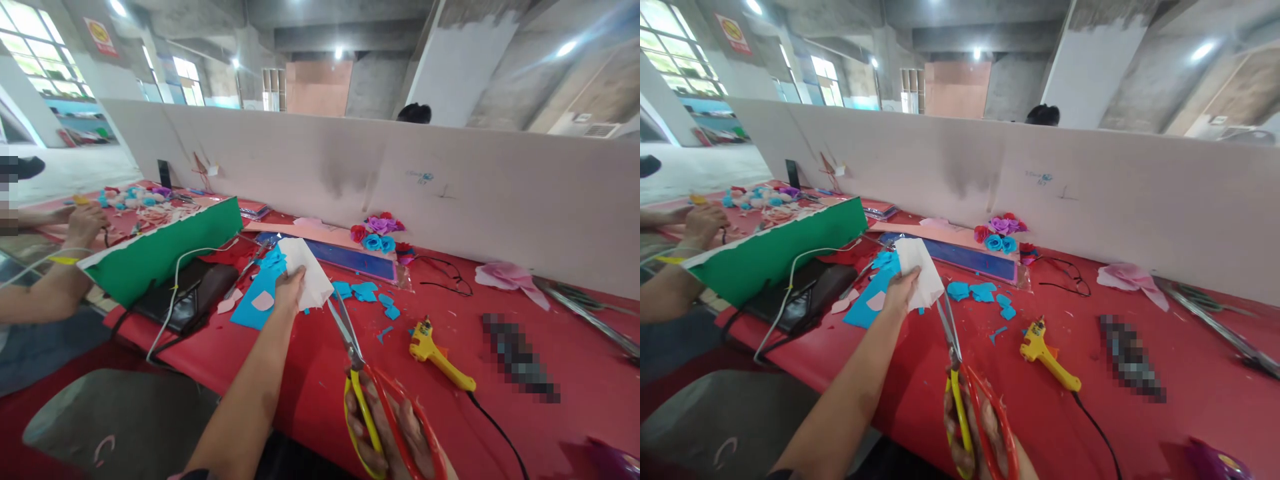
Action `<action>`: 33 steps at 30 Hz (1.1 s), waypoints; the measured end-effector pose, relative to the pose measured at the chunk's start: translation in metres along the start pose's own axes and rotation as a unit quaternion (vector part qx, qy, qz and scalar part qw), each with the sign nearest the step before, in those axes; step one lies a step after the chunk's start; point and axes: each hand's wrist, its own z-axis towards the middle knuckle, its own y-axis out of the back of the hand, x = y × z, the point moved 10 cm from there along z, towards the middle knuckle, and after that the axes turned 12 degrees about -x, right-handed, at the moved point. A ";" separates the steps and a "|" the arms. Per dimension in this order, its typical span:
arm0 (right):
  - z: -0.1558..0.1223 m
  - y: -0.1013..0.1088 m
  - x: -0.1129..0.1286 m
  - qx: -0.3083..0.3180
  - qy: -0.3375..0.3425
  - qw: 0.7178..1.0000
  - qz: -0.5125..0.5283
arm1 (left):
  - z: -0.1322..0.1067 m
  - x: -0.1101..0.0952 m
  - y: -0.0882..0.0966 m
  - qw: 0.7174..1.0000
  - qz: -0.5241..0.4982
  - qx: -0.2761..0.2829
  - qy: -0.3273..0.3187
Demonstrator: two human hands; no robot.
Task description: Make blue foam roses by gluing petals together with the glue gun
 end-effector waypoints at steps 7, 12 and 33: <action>-0.001 -0.012 0.006 -0.015 -0.018 0.998 0.063 | -0.004 0.000 -0.004 1.000 0.021 0.012 -0.008; 0.003 -0.023 0.014 -0.019 -0.013 0.997 0.072 | -0.006 0.004 -0.007 0.999 0.021 0.026 0.003; 0.017 -0.017 0.003 -0.044 -0.006 0.996 0.079 | -0.028 0.015 -0.030 0.985 0.080 0.151 -0.009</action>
